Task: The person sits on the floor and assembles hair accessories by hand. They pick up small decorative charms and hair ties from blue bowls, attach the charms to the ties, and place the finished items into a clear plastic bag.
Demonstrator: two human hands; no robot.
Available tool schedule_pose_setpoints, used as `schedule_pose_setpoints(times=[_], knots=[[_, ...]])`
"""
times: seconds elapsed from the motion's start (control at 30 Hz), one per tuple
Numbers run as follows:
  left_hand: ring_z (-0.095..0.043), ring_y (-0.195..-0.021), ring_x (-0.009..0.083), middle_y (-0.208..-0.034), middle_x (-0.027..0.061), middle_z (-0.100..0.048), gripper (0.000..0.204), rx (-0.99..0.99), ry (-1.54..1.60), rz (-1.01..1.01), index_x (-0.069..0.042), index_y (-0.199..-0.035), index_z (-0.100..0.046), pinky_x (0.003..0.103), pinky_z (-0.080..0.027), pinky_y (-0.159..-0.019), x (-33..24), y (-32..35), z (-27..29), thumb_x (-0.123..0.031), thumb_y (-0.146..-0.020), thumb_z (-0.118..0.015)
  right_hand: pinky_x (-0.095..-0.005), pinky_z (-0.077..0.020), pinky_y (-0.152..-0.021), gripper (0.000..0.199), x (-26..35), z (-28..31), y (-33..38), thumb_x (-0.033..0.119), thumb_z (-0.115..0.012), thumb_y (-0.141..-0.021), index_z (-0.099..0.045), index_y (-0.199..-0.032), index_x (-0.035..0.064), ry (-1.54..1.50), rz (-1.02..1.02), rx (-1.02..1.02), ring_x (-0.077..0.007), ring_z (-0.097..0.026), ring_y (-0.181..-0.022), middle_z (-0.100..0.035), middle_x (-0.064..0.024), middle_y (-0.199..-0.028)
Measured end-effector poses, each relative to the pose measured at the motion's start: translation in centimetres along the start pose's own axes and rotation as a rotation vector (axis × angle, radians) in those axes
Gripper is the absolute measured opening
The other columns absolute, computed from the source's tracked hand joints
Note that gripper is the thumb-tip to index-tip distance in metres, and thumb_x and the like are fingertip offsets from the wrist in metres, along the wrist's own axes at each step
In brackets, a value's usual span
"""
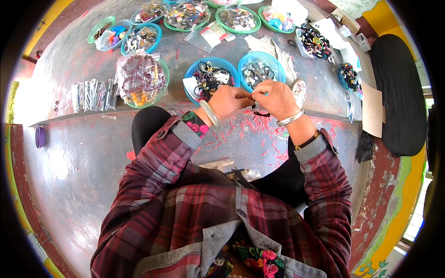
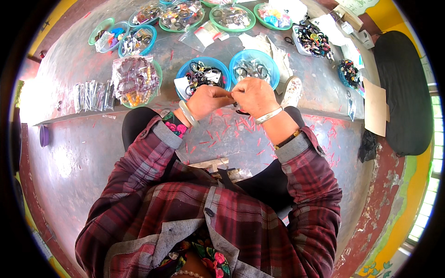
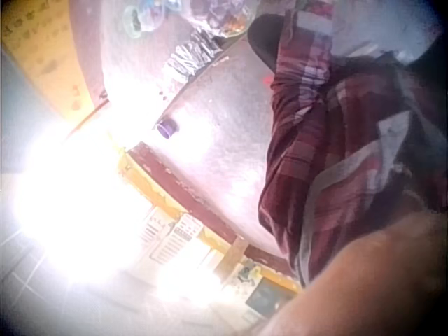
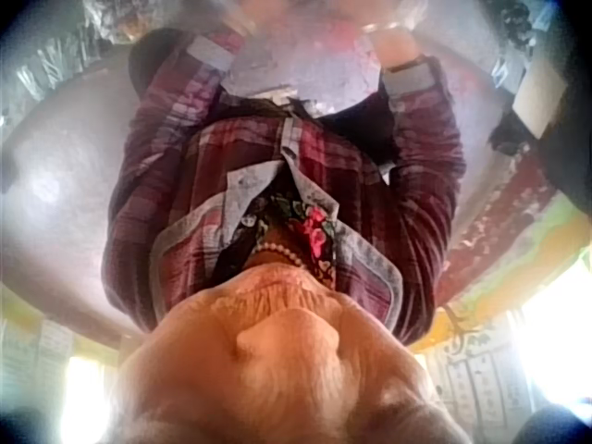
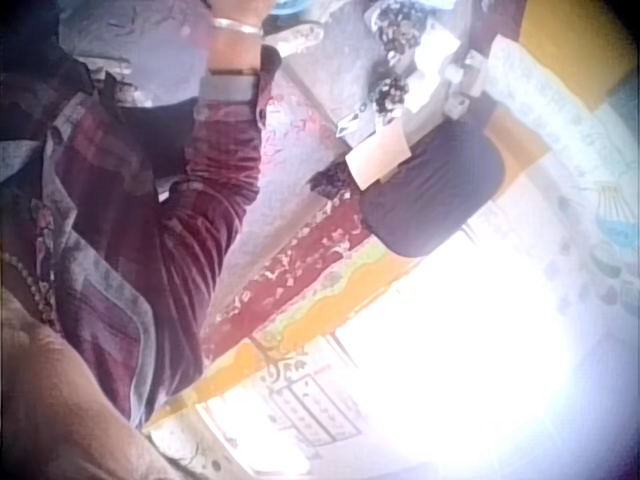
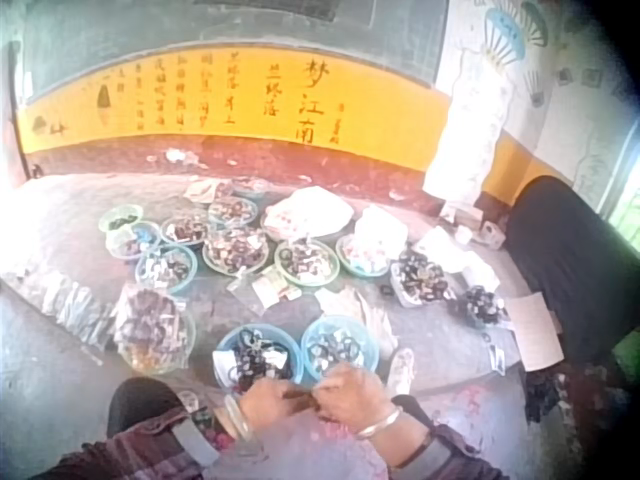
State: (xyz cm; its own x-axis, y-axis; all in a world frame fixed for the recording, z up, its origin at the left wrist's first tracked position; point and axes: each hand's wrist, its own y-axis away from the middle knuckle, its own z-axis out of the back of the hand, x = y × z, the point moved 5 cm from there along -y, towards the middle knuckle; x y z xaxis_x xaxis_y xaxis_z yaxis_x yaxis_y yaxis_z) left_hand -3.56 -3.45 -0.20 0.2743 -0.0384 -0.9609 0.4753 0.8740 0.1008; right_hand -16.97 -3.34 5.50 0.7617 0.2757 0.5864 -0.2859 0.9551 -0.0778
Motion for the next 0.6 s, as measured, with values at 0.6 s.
schedule_pose_setpoints(times=[0.6], knots=[[-0.062,-0.081,0.0159,-0.092,0.0091,-0.064,0.027,0.34,0.192,0.202,0.003,-0.1,-0.062,0.027,-0.054,-0.06,1.1,0.5,-1.0,-0.015,-0.08,-0.056,-0.0374,-0.0465,-0.059,0.014,-0.2,-1.5,-0.1,0.018,-0.054,-0.074,-0.065,-0.074,0.0086,-0.096,0.116,0.273,-0.0308,-0.059,-0.065,-0.062,-0.0117,-0.068]])
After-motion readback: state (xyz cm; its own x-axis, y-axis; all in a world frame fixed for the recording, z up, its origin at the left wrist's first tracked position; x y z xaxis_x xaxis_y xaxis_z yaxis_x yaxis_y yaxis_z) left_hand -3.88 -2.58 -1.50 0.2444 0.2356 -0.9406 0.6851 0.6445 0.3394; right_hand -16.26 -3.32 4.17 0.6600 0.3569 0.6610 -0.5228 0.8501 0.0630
